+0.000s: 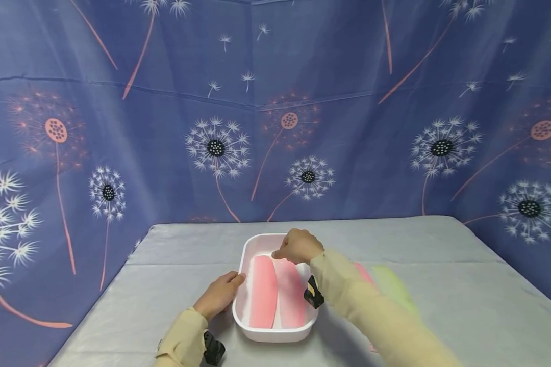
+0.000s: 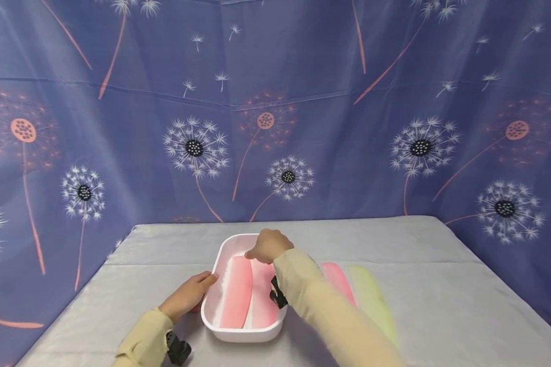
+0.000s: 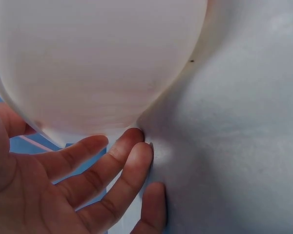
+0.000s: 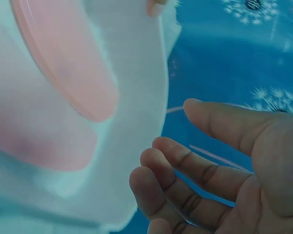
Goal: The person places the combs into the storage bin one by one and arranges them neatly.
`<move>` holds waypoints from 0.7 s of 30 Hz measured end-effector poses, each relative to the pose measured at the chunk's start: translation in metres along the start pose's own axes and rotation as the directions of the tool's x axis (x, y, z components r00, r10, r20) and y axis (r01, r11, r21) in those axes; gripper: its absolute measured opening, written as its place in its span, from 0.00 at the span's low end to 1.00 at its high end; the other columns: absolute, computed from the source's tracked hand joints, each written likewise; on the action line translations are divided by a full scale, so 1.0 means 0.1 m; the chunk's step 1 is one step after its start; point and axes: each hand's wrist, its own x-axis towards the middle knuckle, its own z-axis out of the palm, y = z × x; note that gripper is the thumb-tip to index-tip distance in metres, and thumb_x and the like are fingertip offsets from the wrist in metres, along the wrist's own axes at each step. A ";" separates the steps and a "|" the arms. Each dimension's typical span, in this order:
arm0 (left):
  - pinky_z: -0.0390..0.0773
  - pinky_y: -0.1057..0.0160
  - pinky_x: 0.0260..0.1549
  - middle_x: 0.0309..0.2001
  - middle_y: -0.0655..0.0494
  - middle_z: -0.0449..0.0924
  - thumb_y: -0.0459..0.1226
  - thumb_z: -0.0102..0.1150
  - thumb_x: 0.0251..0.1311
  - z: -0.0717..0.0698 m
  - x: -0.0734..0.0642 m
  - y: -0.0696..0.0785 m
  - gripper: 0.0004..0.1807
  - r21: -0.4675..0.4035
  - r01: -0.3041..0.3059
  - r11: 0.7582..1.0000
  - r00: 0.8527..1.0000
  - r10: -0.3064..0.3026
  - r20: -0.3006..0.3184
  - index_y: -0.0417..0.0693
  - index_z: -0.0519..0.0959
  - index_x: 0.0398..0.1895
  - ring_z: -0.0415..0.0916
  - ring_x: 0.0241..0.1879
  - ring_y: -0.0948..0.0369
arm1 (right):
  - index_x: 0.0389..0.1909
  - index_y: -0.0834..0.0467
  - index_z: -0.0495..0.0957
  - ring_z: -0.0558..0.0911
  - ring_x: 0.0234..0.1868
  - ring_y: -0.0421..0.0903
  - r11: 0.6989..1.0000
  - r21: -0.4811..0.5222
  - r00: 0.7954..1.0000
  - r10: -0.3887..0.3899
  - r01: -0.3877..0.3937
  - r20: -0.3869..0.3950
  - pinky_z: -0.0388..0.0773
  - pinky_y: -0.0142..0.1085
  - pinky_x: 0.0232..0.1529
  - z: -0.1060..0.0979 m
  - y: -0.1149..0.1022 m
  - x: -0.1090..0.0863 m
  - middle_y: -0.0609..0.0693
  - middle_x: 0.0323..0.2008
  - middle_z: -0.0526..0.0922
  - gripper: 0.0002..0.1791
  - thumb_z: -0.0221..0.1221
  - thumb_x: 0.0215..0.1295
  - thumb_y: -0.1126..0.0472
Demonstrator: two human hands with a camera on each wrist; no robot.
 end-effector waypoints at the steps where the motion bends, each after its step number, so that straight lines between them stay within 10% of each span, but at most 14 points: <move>1: 0.62 0.64 0.20 0.17 0.58 0.61 0.46 0.44 0.78 0.00 0.00 0.00 0.25 0.000 -0.001 1.000 1.000 0.001 -0.002 0.37 0.75 0.64 0.56 0.15 0.63 | 0.25 0.56 0.86 0.80 0.25 0.43 1.000 0.013 1.000 -0.007 0.007 -0.006 0.73 0.35 0.29 -0.04 0.02 -0.02 0.47 0.22 0.82 0.12 0.69 0.63 0.53; 15: 0.64 0.64 0.22 0.21 0.55 0.64 0.46 0.43 0.78 -0.01 -0.02 0.00 0.25 0.004 -0.004 1.000 1.000 0.004 -0.008 0.35 0.75 0.64 0.58 0.17 0.62 | 0.47 0.63 0.86 0.83 0.38 0.52 0.991 0.118 0.998 0.067 -0.064 -0.022 0.79 0.51 0.46 -0.51 0.48 -0.13 0.55 0.35 0.83 0.18 0.64 0.69 0.51; 21: 0.62 0.65 0.20 0.17 0.58 0.61 0.45 0.44 0.78 0.01 -0.01 -0.01 0.24 -0.013 -0.001 1.000 1.000 0.000 -0.013 0.36 0.75 0.63 0.56 0.15 0.63 | 0.43 0.64 0.84 0.80 0.35 0.52 0.985 0.122 0.992 0.124 -0.119 -0.035 0.76 0.44 0.35 -0.60 0.83 -0.20 0.56 0.33 0.81 0.18 0.64 0.69 0.51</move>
